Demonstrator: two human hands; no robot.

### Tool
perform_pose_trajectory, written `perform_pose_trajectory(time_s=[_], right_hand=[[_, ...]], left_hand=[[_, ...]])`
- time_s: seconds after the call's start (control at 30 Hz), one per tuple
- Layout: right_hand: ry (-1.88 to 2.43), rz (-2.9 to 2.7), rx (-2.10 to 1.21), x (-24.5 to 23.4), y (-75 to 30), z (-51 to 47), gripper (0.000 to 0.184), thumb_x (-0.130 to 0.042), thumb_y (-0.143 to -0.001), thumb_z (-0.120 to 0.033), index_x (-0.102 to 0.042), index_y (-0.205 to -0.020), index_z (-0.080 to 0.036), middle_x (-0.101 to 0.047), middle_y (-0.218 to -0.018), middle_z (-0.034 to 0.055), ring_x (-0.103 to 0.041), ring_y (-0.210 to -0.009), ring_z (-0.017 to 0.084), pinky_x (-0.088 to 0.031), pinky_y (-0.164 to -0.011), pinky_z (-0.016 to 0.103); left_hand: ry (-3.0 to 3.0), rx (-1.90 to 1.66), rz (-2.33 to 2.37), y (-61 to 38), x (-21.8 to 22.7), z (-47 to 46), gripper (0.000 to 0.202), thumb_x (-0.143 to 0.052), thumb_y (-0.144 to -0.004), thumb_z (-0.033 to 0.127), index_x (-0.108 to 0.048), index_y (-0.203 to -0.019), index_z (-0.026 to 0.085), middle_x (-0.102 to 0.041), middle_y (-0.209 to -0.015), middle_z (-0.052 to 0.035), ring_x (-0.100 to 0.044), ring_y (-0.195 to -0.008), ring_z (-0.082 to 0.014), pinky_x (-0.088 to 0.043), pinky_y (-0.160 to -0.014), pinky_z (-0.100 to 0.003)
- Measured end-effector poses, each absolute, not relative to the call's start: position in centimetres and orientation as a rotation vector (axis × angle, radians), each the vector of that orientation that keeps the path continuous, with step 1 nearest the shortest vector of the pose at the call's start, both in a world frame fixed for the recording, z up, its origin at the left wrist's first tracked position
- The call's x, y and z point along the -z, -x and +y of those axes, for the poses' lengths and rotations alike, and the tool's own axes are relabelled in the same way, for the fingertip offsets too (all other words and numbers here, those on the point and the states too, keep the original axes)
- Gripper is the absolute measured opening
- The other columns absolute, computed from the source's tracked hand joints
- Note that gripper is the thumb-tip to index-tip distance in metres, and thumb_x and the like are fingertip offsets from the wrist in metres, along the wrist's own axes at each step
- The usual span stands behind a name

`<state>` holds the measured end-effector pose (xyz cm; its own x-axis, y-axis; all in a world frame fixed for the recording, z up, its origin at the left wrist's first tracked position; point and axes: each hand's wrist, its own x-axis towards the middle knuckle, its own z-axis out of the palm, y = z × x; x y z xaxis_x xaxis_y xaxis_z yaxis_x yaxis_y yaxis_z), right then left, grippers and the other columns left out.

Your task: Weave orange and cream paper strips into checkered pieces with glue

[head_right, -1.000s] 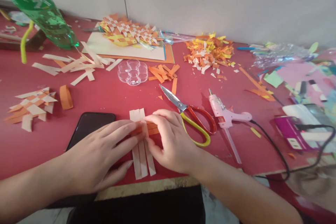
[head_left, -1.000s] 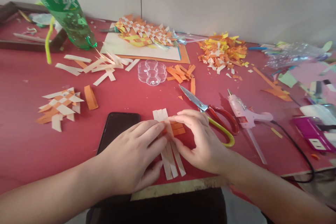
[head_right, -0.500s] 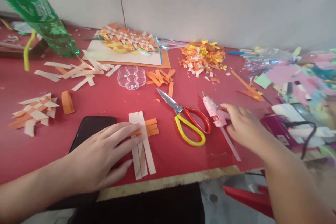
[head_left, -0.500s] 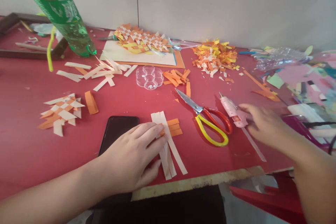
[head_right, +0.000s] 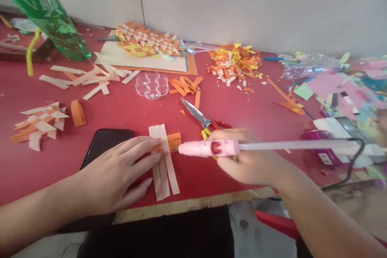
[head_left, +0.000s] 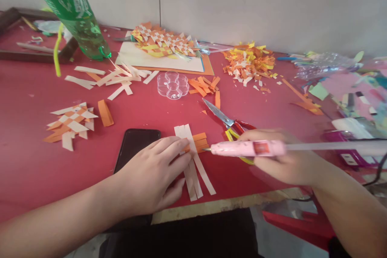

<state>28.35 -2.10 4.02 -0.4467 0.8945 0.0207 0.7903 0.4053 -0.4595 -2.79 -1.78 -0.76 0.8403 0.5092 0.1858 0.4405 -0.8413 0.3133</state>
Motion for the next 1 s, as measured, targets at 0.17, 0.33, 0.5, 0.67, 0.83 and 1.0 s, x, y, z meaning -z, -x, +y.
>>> perform_pose_trajectory(time_s=[0.17, 0.33, 0.5, 0.67, 0.83, 1.0], right_hand=[[1.52, -2.474, -0.596, -4.1, -25.9, -1.2, 0.019, -0.047, -0.067, -0.01, -0.033, -0.062, -0.022, -0.04, -0.054, -0.0053, -0.04, -0.046, 0.01, -0.028, -0.045, 0.026], [1.557, -2.469, -0.637, -3.8, -25.7, -0.7, 0.019, -0.046, -0.067, -0.012, -0.032, -0.062, -0.023, -0.04, -0.054, -0.0052, -0.038, -0.046, 0.01, -0.025, -0.045, 0.027], [1.639, -2.456, -0.629, -3.6, -25.4, -0.6, 0.018, -0.047, -0.067, -0.014, -0.033, -0.062, -0.023, -0.043, -0.056, -0.0042, -0.04, -0.048, 0.011, -0.026, -0.045, 0.027], [1.727, -2.429, -0.628, -3.5, -25.6, -0.6, 0.014, -0.046, -0.067, -0.016, -0.035, -0.063, -0.023, -0.047, -0.056, -0.0031, -0.043, -0.049, 0.011, -0.028, -0.046, 0.027], [1.756, -2.442, -0.61, -3.9, -25.3, -0.4, 0.012, -0.048, -0.067, -0.018, -0.038, -0.063, -0.022, -0.046, -0.053, -0.0031, -0.042, -0.05, 0.012, -0.029, -0.047, 0.026], [1.741, -2.462, -0.649, -4.6, -24.8, -0.2, 0.007, -0.048, -0.067, -0.016, -0.044, -0.064, -0.022, -0.046, -0.053, -0.0028, -0.039, -0.049, 0.011, -0.027, -0.047, 0.026]], left_hand=[[-2.755, -0.366, 0.721, 2.8, 0.8, -1.7, 0.041, -0.049, -0.088, 0.024, -0.06, -0.125, 0.011, -0.057, -0.134, -0.0171, -0.055, -0.122, -0.0345, -0.051, -0.102, -0.051], [-2.745, -0.345, 0.718, 2.9, 0.7, -1.7, 0.043, -0.048, -0.088, 0.023, -0.058, -0.129, 0.012, -0.055, -0.135, -0.0168, -0.053, -0.124, -0.034, -0.05, -0.103, -0.05], [-2.741, -0.328, 0.719, 2.8, 0.6, -1.7, 0.046, -0.048, -0.088, 0.022, -0.056, -0.132, 0.011, -0.055, -0.136, -0.0173, -0.052, -0.125, -0.034, -0.049, -0.104, -0.05], [-2.748, -0.333, 0.725, 2.8, 0.7, -1.7, 0.047, -0.048, -0.087, 0.021, -0.056, -0.133, 0.01, -0.054, -0.137, -0.0175, -0.052, -0.125, -0.0337, -0.049, -0.104, -0.05], [-2.757, -0.366, 0.718, 2.8, 0.9, -1.8, 0.047, -0.048, -0.088, 0.021, -0.057, -0.132, 0.009, -0.053, -0.139, -0.0173, -0.052, -0.125, -0.0341, -0.05, -0.103, -0.049], [-2.756, -0.365, 0.723, 2.8, 0.9, -1.8, 0.047, -0.049, -0.086, 0.02, -0.058, -0.131, 0.01, -0.053, -0.139, -0.0176, -0.053, -0.124, -0.0344, -0.051, -0.102, -0.049]])
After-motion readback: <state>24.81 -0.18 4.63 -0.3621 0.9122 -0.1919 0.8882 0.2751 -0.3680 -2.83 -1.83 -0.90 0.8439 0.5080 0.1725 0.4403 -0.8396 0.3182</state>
